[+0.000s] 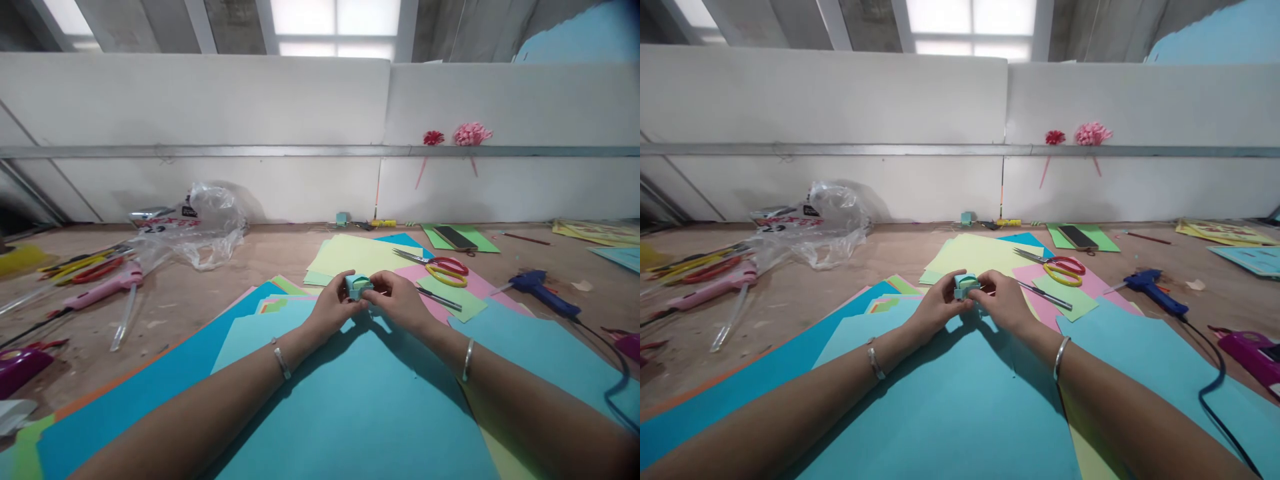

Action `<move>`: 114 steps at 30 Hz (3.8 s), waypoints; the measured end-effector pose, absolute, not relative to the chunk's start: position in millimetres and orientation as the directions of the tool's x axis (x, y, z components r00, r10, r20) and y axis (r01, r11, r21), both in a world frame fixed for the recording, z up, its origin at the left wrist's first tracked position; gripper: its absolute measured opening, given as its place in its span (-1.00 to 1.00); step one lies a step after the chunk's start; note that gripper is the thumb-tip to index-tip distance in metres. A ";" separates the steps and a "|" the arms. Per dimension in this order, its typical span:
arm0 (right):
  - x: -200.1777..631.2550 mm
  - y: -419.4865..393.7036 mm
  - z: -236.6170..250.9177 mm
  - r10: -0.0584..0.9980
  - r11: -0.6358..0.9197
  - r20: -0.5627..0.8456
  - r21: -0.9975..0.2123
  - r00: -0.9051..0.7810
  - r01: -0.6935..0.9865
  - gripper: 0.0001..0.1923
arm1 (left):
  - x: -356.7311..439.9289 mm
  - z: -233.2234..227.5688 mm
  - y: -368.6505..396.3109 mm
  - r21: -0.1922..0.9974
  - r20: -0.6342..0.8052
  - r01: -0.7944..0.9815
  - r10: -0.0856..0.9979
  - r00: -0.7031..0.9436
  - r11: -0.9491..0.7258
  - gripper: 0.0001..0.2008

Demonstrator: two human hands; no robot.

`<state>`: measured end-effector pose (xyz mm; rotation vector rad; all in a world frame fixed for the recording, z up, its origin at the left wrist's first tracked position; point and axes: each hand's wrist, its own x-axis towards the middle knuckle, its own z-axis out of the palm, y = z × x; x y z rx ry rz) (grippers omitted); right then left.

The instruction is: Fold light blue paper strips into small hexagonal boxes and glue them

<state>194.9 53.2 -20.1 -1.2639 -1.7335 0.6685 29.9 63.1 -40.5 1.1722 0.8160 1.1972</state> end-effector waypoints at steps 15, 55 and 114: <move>194.0 51.3 -21.0 0.901 0.424 0.412 -0.772 -0.133 0.474 -0.80 | 24.8 -46.1 69.3 0.981 0.170 -0.139 0.945 0.279 -0.136 -0.37; 193.5 49.3 -29.9 0.703 0.641 0.603 -0.305 -0.378 0.705 -0.83 | 25.2 -45.3 68.1 0.986 0.168 -0.075 0.916 0.365 -0.151 -0.41; 198.7 61.1 -37.4 0.681 0.686 0.502 -0.180 -0.534 0.705 -0.78 | 24.5 -41.4 65.0 0.972 0.138 -0.229 0.908 0.395 -0.048 -0.44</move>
